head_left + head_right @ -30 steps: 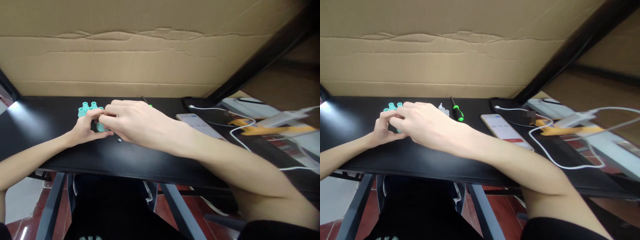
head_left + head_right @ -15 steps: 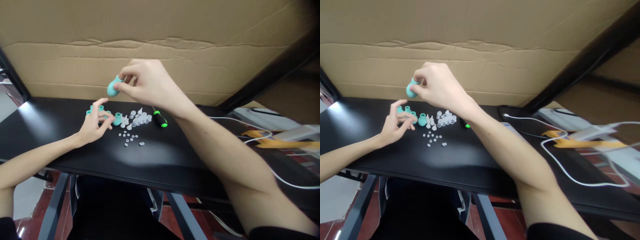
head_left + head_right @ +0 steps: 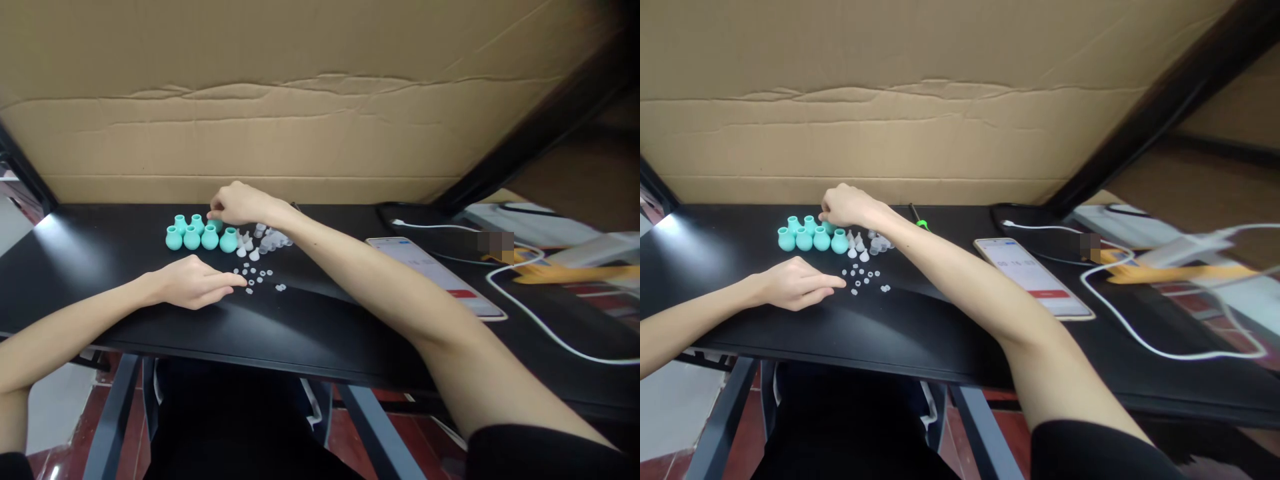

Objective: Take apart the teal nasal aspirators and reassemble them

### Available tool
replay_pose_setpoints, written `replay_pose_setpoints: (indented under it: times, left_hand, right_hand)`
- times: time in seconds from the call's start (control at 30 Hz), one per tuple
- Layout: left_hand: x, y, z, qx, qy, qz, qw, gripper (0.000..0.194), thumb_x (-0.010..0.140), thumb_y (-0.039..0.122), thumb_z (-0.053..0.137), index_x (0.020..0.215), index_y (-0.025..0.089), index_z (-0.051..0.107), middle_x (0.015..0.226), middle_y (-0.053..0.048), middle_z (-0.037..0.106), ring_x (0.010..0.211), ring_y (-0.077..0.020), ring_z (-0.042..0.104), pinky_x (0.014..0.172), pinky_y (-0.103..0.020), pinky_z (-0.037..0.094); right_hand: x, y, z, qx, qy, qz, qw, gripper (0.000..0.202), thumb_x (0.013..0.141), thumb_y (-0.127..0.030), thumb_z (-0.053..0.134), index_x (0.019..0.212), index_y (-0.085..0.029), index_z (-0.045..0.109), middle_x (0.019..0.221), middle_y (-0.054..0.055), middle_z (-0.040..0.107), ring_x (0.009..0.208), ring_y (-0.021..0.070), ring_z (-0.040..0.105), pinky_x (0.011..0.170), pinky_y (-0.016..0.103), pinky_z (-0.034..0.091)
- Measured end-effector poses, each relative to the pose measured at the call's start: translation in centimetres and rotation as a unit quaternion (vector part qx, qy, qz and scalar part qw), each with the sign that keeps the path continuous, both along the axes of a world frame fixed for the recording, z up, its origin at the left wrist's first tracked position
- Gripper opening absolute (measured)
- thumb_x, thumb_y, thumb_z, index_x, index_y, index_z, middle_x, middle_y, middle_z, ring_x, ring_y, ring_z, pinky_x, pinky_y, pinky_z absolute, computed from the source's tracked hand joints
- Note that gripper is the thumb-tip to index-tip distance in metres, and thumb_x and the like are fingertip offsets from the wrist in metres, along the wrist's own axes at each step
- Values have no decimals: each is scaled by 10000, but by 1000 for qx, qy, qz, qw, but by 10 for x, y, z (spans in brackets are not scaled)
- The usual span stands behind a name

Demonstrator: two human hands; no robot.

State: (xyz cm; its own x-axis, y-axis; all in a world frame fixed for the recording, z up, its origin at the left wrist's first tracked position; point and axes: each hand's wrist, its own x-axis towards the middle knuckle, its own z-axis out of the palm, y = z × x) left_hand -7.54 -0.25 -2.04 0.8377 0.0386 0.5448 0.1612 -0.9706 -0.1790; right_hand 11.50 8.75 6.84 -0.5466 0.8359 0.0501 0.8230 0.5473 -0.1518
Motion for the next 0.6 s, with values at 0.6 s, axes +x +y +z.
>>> replay_pose_setpoints:
  times: [0.6]
  left_hand:
    - [7, -27, 41, -124, -71, -7, 990, 307, 1197, 306, 468, 1243, 147, 726, 947, -52, 847, 797, -137, 807, 759, -245, 641]
  right_hand:
    - [7, -8, 10, 11, 5, 0, 1000, 331, 1109, -389, 662, 1264, -168, 853, 1230, 172, 824, 1141, 311, 776, 918, 371, 551]
